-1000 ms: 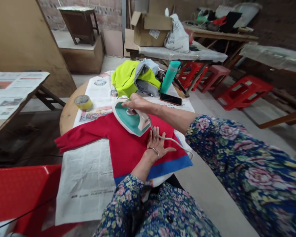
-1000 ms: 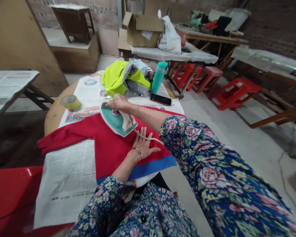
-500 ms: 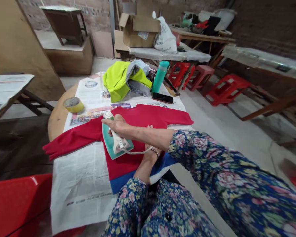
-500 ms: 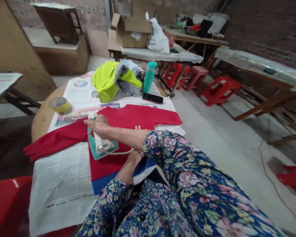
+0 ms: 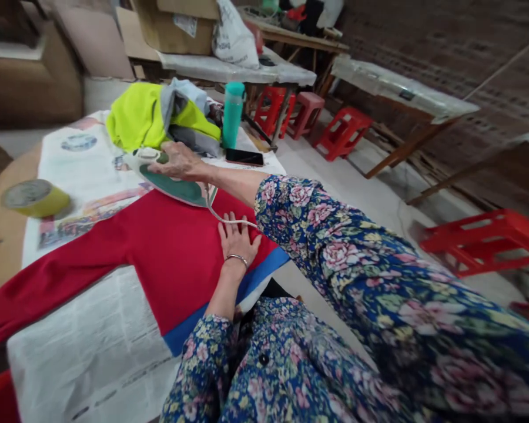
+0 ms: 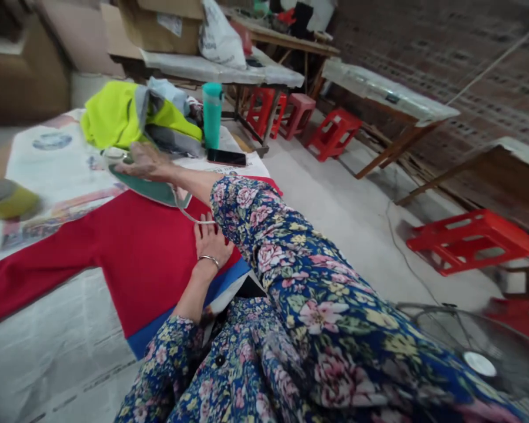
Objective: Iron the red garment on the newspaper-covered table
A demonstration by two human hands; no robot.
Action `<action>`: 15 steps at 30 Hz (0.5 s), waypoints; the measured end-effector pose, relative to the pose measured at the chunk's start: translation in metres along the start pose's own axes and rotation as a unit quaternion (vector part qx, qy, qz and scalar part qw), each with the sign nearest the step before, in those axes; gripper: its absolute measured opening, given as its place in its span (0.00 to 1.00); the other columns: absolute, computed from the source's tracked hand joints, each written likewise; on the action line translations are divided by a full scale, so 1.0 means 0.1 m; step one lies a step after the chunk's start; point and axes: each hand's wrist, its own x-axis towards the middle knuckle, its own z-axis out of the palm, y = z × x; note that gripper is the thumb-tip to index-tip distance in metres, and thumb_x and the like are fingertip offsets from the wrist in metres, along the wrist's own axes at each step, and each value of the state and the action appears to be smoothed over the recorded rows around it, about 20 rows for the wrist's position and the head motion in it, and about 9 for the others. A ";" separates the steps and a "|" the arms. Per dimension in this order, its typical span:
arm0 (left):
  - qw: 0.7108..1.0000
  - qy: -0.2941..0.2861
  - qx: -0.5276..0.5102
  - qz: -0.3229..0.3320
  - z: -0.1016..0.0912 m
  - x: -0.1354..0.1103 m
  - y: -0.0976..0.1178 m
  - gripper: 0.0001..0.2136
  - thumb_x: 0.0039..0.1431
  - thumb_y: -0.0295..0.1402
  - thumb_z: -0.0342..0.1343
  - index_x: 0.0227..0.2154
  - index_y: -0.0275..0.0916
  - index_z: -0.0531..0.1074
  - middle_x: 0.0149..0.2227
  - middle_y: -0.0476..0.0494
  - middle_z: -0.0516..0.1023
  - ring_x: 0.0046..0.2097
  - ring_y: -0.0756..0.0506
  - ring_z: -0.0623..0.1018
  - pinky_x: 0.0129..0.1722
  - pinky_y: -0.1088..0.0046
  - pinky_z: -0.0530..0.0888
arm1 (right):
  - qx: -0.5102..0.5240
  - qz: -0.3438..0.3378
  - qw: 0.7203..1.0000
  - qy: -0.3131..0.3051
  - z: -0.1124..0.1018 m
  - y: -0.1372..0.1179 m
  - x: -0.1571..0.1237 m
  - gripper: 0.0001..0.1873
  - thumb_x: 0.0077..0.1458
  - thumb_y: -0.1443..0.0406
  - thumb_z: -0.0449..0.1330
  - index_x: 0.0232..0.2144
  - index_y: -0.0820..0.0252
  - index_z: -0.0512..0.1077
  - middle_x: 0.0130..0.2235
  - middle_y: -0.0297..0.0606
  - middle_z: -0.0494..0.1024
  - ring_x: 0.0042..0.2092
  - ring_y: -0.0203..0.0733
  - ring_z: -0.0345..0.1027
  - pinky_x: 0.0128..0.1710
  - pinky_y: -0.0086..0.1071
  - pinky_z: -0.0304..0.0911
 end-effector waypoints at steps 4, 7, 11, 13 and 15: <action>0.998 0.006 0.031 -0.045 -0.09 0.02 -0.02 0.37 0.70 0.49 0.54 0.74 0.30 0.68 0.79 0.21 0.59 0.81 0.24 0.55 0.79 0.32 0.50 | -0.075 -0.014 0.997 0.017 -0.33 0.40 -0.41 0.27 0.63 0.63 0.73 0.27 0.54 0.56 0.34 0.26 0.68 0.42 0.34 0.62 0.39 0.26 0.50; 0.997 0.005 0.041 -0.060 -0.14 0.05 -0.05 0.37 0.69 0.47 0.53 0.72 0.24 0.68 0.78 0.18 0.60 0.81 0.23 0.55 0.80 0.35 0.50 | -0.071 -0.003 0.997 0.014 -0.44 0.68 -0.68 0.26 0.62 0.64 0.73 0.26 0.55 0.58 0.31 0.25 0.67 0.40 0.35 0.62 0.39 0.29 0.51; 0.997 0.016 0.027 -0.074 -0.17 0.07 -0.07 0.37 0.69 0.45 0.52 0.70 0.19 0.66 0.77 0.14 0.61 0.81 0.24 0.55 0.80 0.36 0.50 | -0.054 0.040 0.998 0.019 -0.49 0.93 -0.96 0.19 0.63 0.64 0.71 0.28 0.57 0.65 0.33 0.32 0.74 0.39 0.40 0.65 0.38 0.31 0.54; 0.996 0.035 0.002 -0.077 -0.18 0.08 -0.06 0.36 0.68 0.44 0.51 0.70 0.21 0.65 0.77 0.13 0.61 0.81 0.24 0.57 0.79 0.35 0.51 | -0.027 0.077 0.997 0.016 -0.52 1.00 -1.12 0.14 0.65 0.63 0.69 0.31 0.58 0.68 0.34 0.35 0.76 0.37 0.41 0.67 0.36 0.32 0.56; 0.994 0.058 -0.027 -0.090 -0.20 0.09 -0.06 0.33 0.68 0.41 0.50 0.69 0.24 0.65 0.77 0.13 0.61 0.81 0.25 0.59 0.79 0.34 0.53 | -0.010 0.111 0.994 0.005 -0.55 1.04 -1.33 0.13 0.65 0.63 0.69 0.32 0.59 0.70 0.35 0.37 0.77 0.37 0.41 0.67 0.35 0.32 0.57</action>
